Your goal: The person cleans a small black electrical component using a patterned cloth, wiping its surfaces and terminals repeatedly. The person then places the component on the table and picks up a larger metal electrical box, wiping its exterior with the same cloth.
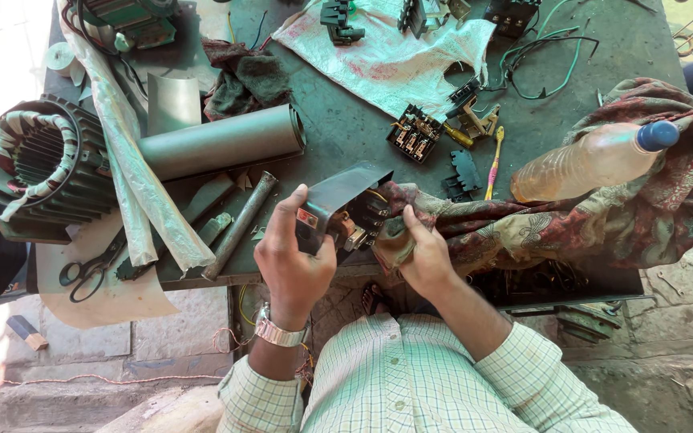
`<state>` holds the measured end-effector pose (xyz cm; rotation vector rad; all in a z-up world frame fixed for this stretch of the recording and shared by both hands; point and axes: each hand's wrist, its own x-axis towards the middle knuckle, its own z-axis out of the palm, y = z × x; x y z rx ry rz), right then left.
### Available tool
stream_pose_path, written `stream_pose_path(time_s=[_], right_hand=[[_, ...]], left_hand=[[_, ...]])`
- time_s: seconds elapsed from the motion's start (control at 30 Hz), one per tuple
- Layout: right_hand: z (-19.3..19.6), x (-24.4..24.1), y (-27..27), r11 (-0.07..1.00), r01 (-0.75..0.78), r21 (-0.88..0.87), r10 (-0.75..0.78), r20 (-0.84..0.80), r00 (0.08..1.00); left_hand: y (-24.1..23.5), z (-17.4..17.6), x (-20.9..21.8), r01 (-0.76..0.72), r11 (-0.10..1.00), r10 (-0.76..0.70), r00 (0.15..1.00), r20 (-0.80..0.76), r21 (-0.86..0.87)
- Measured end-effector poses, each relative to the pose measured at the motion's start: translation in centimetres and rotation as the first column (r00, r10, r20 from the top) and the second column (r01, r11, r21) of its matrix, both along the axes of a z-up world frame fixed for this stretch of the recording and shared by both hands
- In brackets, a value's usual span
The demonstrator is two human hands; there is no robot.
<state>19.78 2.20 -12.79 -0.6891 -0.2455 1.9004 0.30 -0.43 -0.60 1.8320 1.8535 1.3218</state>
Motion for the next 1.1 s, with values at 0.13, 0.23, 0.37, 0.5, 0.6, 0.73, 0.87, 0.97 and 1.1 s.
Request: stream_pose_path(time_s=[0.13, 0.23, 0.37, 0.5, 0.6, 0.73, 0.87, 0.97, 1.1], right_hand=[[1.2, 1.4, -0.5, 0.999, 0.006, -0.047, -0.006, 0.011, 1.0], [2.2, 1.5, -0.8, 0.998, -0.027, -0.053, 0.028, 0.021, 0.999], [1.8, 0.7, -1.0, 0.998, -0.012, -0.066, 0.02, 0.122, 0.992], [0.9, 1.4, -1.2, 0.999, -0.014, -0.033, 0.016, 0.048, 0.999], [0.6, 3.2, -1.5, 0.998, -0.023, -0.059, 0.023, 0.0, 1.0], [1.1, 5.0, -1.9, 0.99, -0.06, -0.13, 0.053, -0.061, 0.997], [1.6, 5.3, -1.8, 0.989, -0.041, -0.145, 0.028, -0.09, 0.996], [1.0, 5.2, -2.3, 0.987, -0.047, -0.151, 0.027, -0.135, 0.991], [-0.6, 3.9, -1.5, 0.994, -0.073, -0.086, 0.063, -0.105, 0.992]], left_hand=[[-0.2, 0.3, 0.5, 0.005, 0.998, -0.001, 0.998, -0.063, 0.057], [-0.2, 0.8, 0.7, 0.036, 0.997, -0.032, 0.998, -0.06, 0.069], [-0.4, 0.9, 1.4, 0.063, 0.998, -0.061, 0.994, -0.087, 0.017], [0.0, 1.2, 1.0, 0.049, 0.998, -0.045, 0.995, -0.085, 0.038], [0.4, 1.2, 0.3, 0.055, 0.997, -0.051, 0.995, -0.088, 0.048], [0.5, 0.8, 0.3, 0.049, 0.997, -0.046, 0.996, -0.071, 0.052], [0.6, 0.8, 0.4, 0.026, 1.0, -0.026, 0.997, -0.067, -0.003], [0.8, 1.1, 0.5, 0.02, 1.0, -0.018, 0.997, -0.08, 0.017], [0.8, 1.6, 1.3, 0.044, 0.999, -0.041, 0.994, -0.102, 0.028]])
